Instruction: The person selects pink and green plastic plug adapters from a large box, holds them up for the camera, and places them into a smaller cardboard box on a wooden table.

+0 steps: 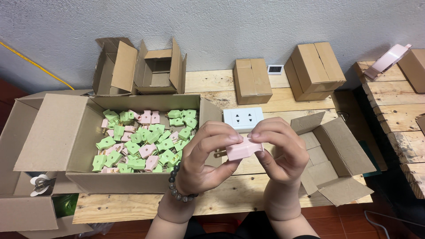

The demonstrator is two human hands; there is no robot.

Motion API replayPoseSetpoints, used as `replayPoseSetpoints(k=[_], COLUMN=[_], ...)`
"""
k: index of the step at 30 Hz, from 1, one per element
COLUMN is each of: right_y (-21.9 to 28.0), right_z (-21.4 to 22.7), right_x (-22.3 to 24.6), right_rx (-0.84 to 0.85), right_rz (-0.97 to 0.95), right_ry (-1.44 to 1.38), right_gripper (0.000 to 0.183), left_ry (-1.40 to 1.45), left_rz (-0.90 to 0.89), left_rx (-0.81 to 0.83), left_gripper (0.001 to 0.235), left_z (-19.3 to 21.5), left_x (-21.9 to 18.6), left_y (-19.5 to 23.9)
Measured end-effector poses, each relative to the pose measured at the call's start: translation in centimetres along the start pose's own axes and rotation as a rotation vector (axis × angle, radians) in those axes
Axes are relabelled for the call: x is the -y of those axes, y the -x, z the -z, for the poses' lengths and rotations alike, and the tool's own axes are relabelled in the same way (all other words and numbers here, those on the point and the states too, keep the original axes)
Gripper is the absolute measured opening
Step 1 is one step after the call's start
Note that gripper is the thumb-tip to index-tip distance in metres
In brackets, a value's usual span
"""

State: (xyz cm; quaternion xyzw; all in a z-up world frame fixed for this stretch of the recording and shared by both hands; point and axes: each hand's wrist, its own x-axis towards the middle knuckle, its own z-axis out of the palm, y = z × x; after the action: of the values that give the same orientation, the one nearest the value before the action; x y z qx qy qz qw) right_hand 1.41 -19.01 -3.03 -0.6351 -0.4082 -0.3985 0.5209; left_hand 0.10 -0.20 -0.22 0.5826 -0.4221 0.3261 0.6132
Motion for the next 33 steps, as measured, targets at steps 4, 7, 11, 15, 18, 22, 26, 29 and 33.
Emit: replayPoseSetpoints(k=[4, 7, 11, 15, 18, 22, 26, 29, 33], right_y=[-0.1, 0.2, -0.6, 1.6, 0.9, 2.6, 9.7, 14.7, 18.0], right_z=[0.1, 0.4, 0.1, 0.2, 0.2, -0.6, -0.5, -0.2, 0.0], right_x=[0.0, -0.1, 1.3, 0.3, 0.4, -4.5, -12.4, -15.8, -17.9], right_rx=[0.022, 0.064, 0.112, 0.122, 0.118, 0.061, 0.023, 0.019, -0.010], right_rz=[-0.076, -0.215, -0.446, -0.539, -0.615, -0.674, -0.623, -0.553, -0.519], right_ry=[-0.053, -0.242, -0.469, -0.561, -0.351, -0.150, 0.353, 0.576, 0.628], right_gripper=[0.024, 0.031, 0.032, 0.038, 0.055, 0.032, 0.013, 0.005, 0.005], left_ry=[0.045, 0.024, -0.060, -0.199, -0.020, 0.083, -0.327, -0.528, -0.862], left_rz=[-0.014, -0.069, -0.051, -0.072, 0.007, 0.123, 0.171, 0.315, 0.538], left_rx=[0.004, 0.029, 0.037, -0.006, -0.013, -0.007, 0.165, 0.469, 1.004], left_gripper=[0.039, 0.040, 0.033, 0.021, 0.038, 0.049, 0.042, 0.038, 0.029], left_z=[0.0, -0.3, -0.4, -0.3, -0.2, 0.4, 0.2, -0.1, -0.9], left_x=[0.1, -0.1, 0.0, -0.1, -0.5, 0.0, 3.0, 6.4, 13.3], left_y=[0.2, 0.2, 0.5, 0.0, 0.3, 0.7, -1.0, -1.5, -0.2])
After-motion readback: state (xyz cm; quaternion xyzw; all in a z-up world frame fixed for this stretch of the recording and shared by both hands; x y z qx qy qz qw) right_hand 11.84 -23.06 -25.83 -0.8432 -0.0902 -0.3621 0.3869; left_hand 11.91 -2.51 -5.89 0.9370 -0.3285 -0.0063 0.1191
